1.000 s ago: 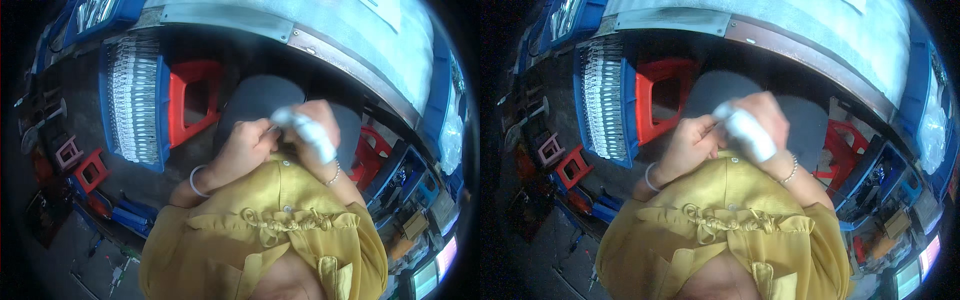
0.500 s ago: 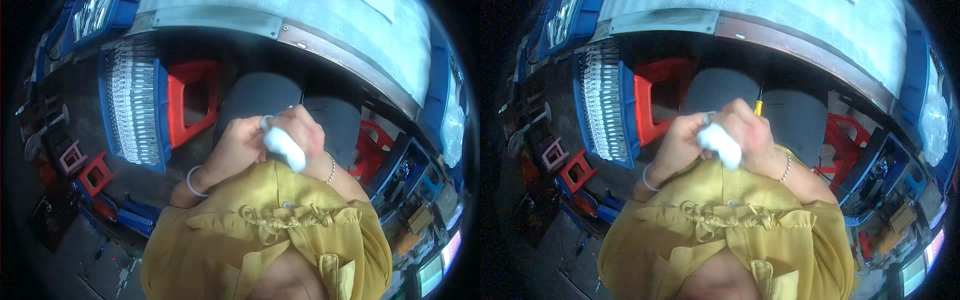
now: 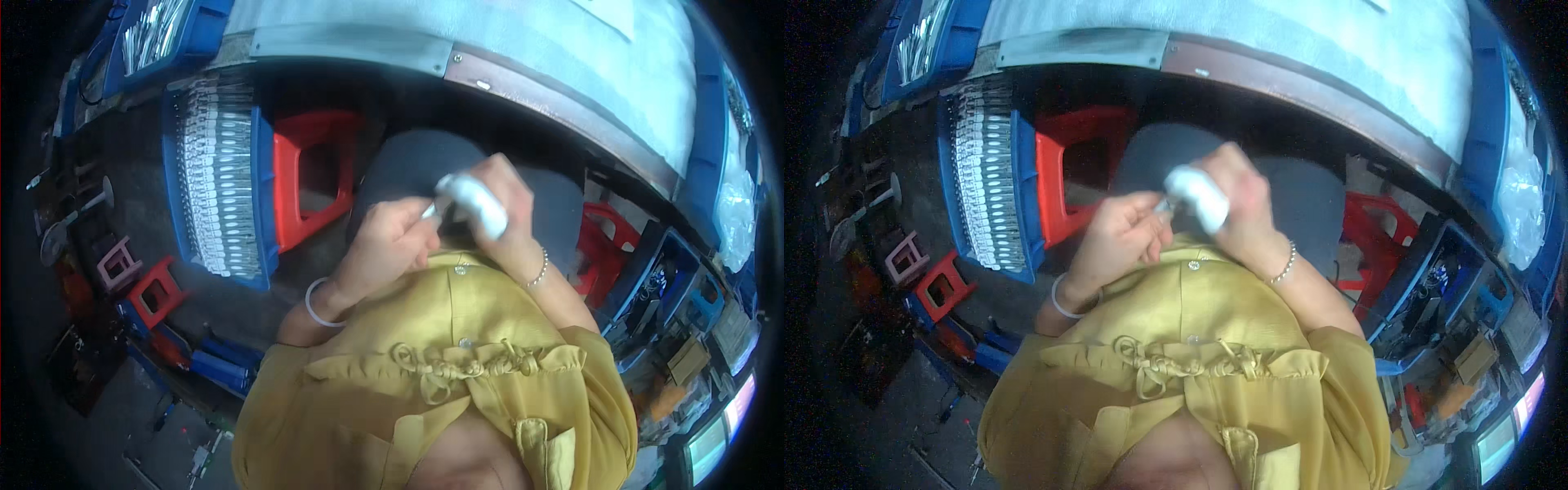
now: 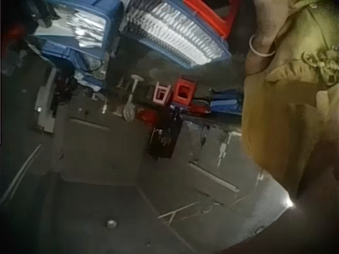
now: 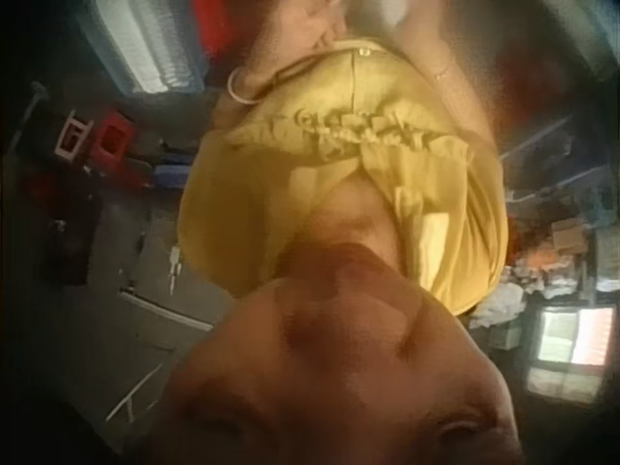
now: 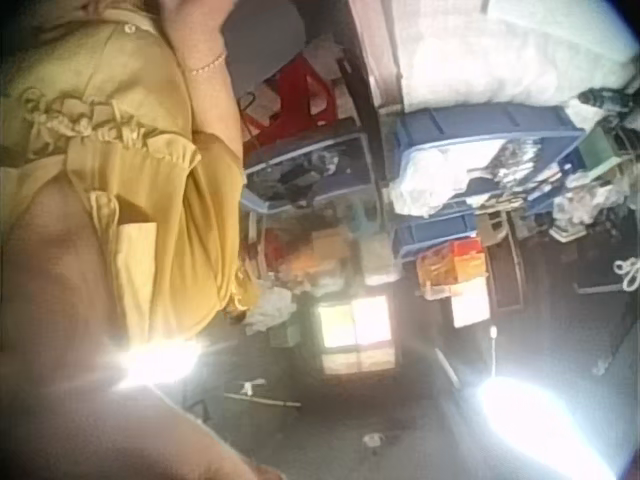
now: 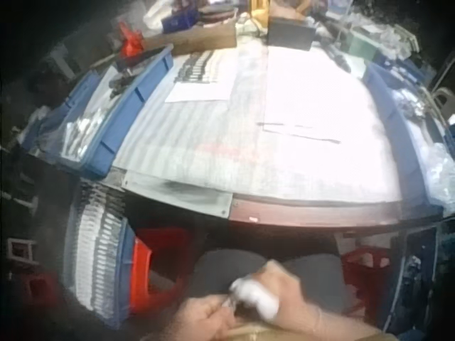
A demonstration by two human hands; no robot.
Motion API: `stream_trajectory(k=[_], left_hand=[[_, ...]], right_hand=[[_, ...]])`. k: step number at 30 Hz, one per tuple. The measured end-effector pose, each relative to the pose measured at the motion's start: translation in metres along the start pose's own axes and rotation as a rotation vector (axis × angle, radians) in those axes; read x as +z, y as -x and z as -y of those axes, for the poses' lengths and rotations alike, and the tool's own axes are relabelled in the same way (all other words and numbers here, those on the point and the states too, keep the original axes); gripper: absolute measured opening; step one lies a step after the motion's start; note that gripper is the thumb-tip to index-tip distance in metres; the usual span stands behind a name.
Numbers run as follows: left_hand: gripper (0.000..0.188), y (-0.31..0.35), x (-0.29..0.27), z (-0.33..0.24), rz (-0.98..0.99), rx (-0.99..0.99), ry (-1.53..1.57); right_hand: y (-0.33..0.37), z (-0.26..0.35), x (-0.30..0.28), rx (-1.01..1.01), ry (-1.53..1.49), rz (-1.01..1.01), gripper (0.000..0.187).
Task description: The person takes drawing compasses one at a time, adjusts them using a small screwdriver, wipes them with a piece of foam, and places them into a blue tray.
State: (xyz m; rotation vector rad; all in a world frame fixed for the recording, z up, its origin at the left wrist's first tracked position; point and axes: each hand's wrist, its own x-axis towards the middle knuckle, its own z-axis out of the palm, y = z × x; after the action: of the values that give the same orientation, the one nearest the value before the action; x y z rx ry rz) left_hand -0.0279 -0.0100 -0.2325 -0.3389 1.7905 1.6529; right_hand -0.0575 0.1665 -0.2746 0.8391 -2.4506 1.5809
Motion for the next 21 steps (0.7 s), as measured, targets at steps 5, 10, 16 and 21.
stream_trajectory(k=[5, 10, 16, 21], left_hand=[[0.018, 0.006, 0.002, 0.009, 0.089, 0.143, 0.088], [0.023, 0.014, -0.007, 0.000, 0.075, -0.021, 0.159], [0.023, 0.009, -0.016, -0.009, 0.042, 0.047, 0.216], [0.023, 0.010, -0.020, -0.012, 0.011, 0.000, 0.229]], right_hand=[[0.001, 0.009, -0.005, 0.018, 0.159, 0.018, 0.020], [-0.035, -0.011, -0.099, 0.191, 0.473, -0.199, 0.018], [-0.098, -0.054, -0.218, 0.398, 0.568, -0.324, 0.048], [-0.110, -0.074, -0.261, 0.457, 1.168, -0.358, 0.061]])
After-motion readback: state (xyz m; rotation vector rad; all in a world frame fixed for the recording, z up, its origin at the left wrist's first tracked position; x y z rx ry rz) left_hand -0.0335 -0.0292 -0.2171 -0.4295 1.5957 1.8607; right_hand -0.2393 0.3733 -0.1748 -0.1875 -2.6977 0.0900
